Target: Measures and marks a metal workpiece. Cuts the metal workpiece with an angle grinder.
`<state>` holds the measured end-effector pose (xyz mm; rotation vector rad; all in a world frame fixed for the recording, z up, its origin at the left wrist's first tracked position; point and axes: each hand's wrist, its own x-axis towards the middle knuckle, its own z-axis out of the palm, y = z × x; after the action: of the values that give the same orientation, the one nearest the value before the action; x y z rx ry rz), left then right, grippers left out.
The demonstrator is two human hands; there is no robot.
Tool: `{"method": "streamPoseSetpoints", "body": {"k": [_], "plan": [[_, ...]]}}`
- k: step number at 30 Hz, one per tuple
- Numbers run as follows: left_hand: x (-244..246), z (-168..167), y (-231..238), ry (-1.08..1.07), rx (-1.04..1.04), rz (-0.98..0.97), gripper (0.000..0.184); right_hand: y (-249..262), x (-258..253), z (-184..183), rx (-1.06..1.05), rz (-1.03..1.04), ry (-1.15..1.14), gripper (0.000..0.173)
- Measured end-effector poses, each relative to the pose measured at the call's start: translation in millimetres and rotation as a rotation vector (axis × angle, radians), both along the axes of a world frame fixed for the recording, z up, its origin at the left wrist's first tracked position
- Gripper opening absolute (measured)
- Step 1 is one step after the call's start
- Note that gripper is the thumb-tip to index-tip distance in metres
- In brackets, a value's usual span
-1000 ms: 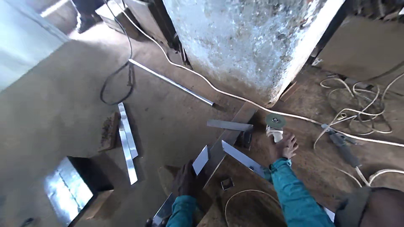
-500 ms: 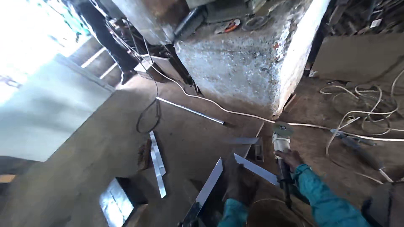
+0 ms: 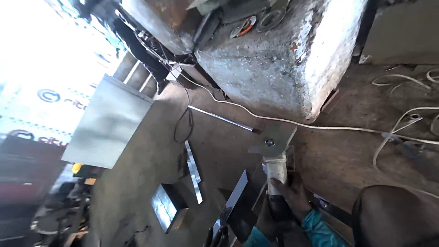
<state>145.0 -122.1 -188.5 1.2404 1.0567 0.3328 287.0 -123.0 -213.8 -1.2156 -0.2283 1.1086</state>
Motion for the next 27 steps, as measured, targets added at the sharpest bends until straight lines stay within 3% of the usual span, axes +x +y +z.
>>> {"method": "streamPoseSetpoints", "body": {"k": [3,5,7,9,11,14,16,20,22,23,24,25,27], "plan": [[7.8,19.2,-3.5,-0.107,-0.066,0.148,0.091,2.7,3.5,-0.7,0.038,0.041,0.068,0.049],[8.6,38.2,-11.2,-0.196,-0.213,0.220,0.080,5.6,7.8,-1.6,0.135,0.162,0.319,0.053],[10.1,56.3,-22.6,-0.133,-0.282,0.270,0.071,4.5,4.3,-3.0,0.318,0.198,0.618,0.050],[-0.4,59.1,-25.3,-0.027,-0.278,0.213,0.065,1.9,-0.1,-5.2,0.383,0.221,0.724,0.037],[-24.1,51.4,-24.3,0.191,-0.146,0.013,0.075,1.0,-7.8,-8.6,0.255,0.240,0.667,0.028],[-68.3,24.6,-23.3,0.654,0.394,-0.551,0.097,-0.4,-18.6,-45.3,-0.048,0.256,0.431,0.043],[-90.0,13.2,-26.4,0.766,0.625,-0.787,0.087,-10.2,-20.5,-59.7,-0.171,0.331,0.308,0.042],[-23.2,90.7,-1.5,0.787,0.363,-1.038,0.059,-20.0,-19.2,-56.1,-0.277,0.455,0.169,0.031],[-12.5,113.2,5.6,0.762,0.466,-0.924,0.039,-24.7,-27.1,-64.8,-0.292,0.426,0.170,0.043],[23.4,148.6,18.5,1.030,0.059,-0.834,0.035,-26.1,-32.5,-68.7,-0.306,0.406,0.169,0.052],[34.6,156.0,20.9,1.164,-0.093,-0.594,0.032,-27.6,-38.3,-72.5,-0.317,0.395,0.158,0.059],[26.0,147.3,19.3,1.190,-0.083,-0.533,0.030,-28.3,-42.8,-76.6,-0.327,0.400,0.120,0.065],[-36.6,89.9,7.2,1.116,0.165,-0.740,0.041,-30.1,-50.0,-84.5,-0.360,0.447,0.019,0.075]]}}
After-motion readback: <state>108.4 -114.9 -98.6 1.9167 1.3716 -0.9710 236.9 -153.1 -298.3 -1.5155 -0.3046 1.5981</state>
